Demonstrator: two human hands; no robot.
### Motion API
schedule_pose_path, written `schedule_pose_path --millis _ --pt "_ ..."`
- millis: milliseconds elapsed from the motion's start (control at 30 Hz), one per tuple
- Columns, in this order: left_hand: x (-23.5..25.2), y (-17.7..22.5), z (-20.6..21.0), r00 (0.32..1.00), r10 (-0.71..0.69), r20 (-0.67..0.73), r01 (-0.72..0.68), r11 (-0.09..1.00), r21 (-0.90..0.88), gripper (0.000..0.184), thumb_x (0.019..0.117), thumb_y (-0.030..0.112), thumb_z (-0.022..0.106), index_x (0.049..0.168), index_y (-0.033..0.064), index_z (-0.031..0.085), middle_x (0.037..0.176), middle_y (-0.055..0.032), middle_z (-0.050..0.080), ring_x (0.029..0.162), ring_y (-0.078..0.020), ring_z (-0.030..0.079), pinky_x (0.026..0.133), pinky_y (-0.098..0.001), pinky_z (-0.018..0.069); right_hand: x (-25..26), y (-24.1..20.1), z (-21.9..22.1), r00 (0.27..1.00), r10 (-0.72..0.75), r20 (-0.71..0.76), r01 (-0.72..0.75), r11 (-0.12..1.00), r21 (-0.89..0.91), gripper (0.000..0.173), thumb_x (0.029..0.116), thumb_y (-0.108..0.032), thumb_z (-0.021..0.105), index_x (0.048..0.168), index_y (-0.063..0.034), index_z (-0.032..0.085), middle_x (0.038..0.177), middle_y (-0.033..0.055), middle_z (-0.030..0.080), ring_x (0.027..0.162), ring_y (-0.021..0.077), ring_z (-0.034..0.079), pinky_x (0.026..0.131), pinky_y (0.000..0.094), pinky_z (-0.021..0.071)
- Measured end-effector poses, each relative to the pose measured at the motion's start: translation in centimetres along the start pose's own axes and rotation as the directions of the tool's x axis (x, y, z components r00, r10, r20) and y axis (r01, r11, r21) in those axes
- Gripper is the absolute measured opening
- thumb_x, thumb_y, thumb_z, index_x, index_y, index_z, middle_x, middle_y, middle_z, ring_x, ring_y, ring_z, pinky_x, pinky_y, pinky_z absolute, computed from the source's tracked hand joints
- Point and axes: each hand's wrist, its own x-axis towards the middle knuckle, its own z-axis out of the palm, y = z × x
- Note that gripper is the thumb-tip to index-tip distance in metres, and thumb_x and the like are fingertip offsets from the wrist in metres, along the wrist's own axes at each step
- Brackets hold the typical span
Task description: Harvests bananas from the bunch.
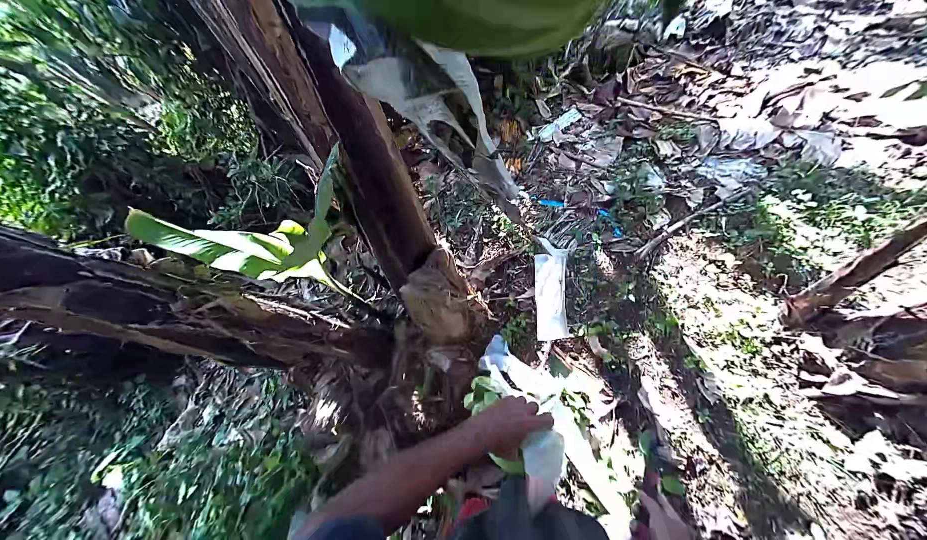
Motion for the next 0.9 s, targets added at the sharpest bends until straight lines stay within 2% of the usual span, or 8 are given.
schedule_pose_path --millis 100,200,300,367,467,567,767,900 --pt "-5.6 -1.0 7.1 0.998 0.012 0.054 -0.012 1.000 -0.001 0.081 0.0707 0.002 0.085 0.143 0.0241 0.058 0.123 -0.0194 0.065 0.114 -0.0429 0.061 0.094 -0.0605 0.0510 -0.6 -1.1 4.9 0.959 -0.020 0.282 0.077 0.978 -0.192 0.042 0.1078 -0.026 0.045 0.145 -0.0066 0.049 0.076 0.0088 0.062 0.050 0.0171 0.053 0.045 0.0361 0.0476" --pt "-10.8 -0.4 11.7 1.000 0.006 0.016 -0.005 1.000 -0.020 0.050 0.0911 0.001 0.069 0.135 0.0238 0.064 0.120 -0.0181 0.067 0.114 -0.0409 0.063 0.098 -0.0583 0.0508 -2.3 -2.3 11.1 0.796 0.034 0.604 0.233 0.904 -0.358 0.043 0.1055 -0.025 0.047 0.144 -0.0062 0.047 0.078 0.0102 0.066 0.052 0.0191 0.057 0.048 0.0370 0.0512" --pt "-14.5 0.2 14.9 0.999 -0.027 -0.034 0.026 0.999 -0.044 0.044 0.0961 0.000 0.061 0.133 0.0243 0.066 0.117 -0.0171 0.069 0.113 -0.0398 0.064 0.097 -0.0574 0.0512 -3.8 -2.6 17.1 0.606 0.147 0.782 0.395 0.797 -0.457 0.046 0.1067 -0.031 0.044 0.147 -0.0105 0.050 0.083 0.0091 0.069 0.052 0.0183 0.057 0.048 0.0362 0.0509" --pt "-16.6 0.6 16.2 0.996 -0.070 -0.054 0.066 0.995 -0.072 0.043 0.0972 -0.001 0.059 0.132 0.0234 0.066 0.116 -0.0173 0.069 0.113 -0.0396 0.064 0.096 -0.0564 0.0514 -4.6 -2.5 20.6 0.538 0.224 0.812 0.455 0.734 -0.504 0.046 0.1074 -0.033 0.042 0.148 -0.0121 0.050 0.081 0.0089 0.067 0.051 0.0192 0.056 0.048 0.0373 0.0510" --pt "-19.5 1.1 17.0 0.988 -0.144 -0.059 0.135 0.981 -0.140 0.042 0.0972 0.000 0.060 0.132 0.0225 0.067 0.118 -0.0184 0.068 0.115 -0.0408 0.063 0.098 -0.0566 0.0508 -5.5 -2.0 24.7 0.498 0.332 0.801 0.512 0.633 -0.581 0.045 0.1088 -0.033 0.042 0.148 -0.0127 0.051 0.080 0.0092 0.065 0.053 0.0195 0.056 0.050 0.0385 0.0513" --pt "-21.7 1.4 17.7 0.978 -0.186 -0.089 0.170 0.971 -0.168 0.039 0.1022 0.001 0.053 0.132 0.0216 0.068 0.120 -0.0188 0.068 0.116 -0.0410 0.063 0.099 -0.0563 0.0502 -6.0 -1.2 27.4 0.490 0.415 0.766 0.542 0.543 -0.641 0.044 0.1094 -0.032 0.043 0.149 -0.0134 0.049 0.080 0.0094 0.064 0.052 0.0189 0.055 0.050 0.0379 0.0505" --pt "-23.9 0.8 20.6 0.951 -0.215 -0.220 0.180 0.969 -0.171 0.036 0.1017 0.003 0.055 0.127 0.0226 0.070 0.113 -0.0178 0.070 0.111 -0.0395 0.065 0.096 -0.0548 0.0517 -7.9 0.6 29.7 0.493 0.442 0.749 0.618 0.428 -0.659 0.046 0.1086 -0.033 0.044 0.150 -0.0147 0.049 0.077 0.0092 0.062 0.052 0.0202 0.054 0.050 0.0400 0.0501" --pt "-24.2 0.8 22.1 0.955 -0.211 -0.209 0.175 0.968 -0.179 0.034 0.1032 0.005 0.052 0.127 0.0215 0.070 0.113 -0.0178 0.070 0.112 -0.0396 0.064 0.095 -0.0546 0.0514 -10.3 0.1 30.6 0.498 0.501 0.708 0.613 0.374 -0.696 0.040 0.1087 -0.033 0.044 0.142 -0.0118 0.053 0.073 0.0066 0.058 0.049 0.0180 0.051 0.046 0.0366 0.0481"
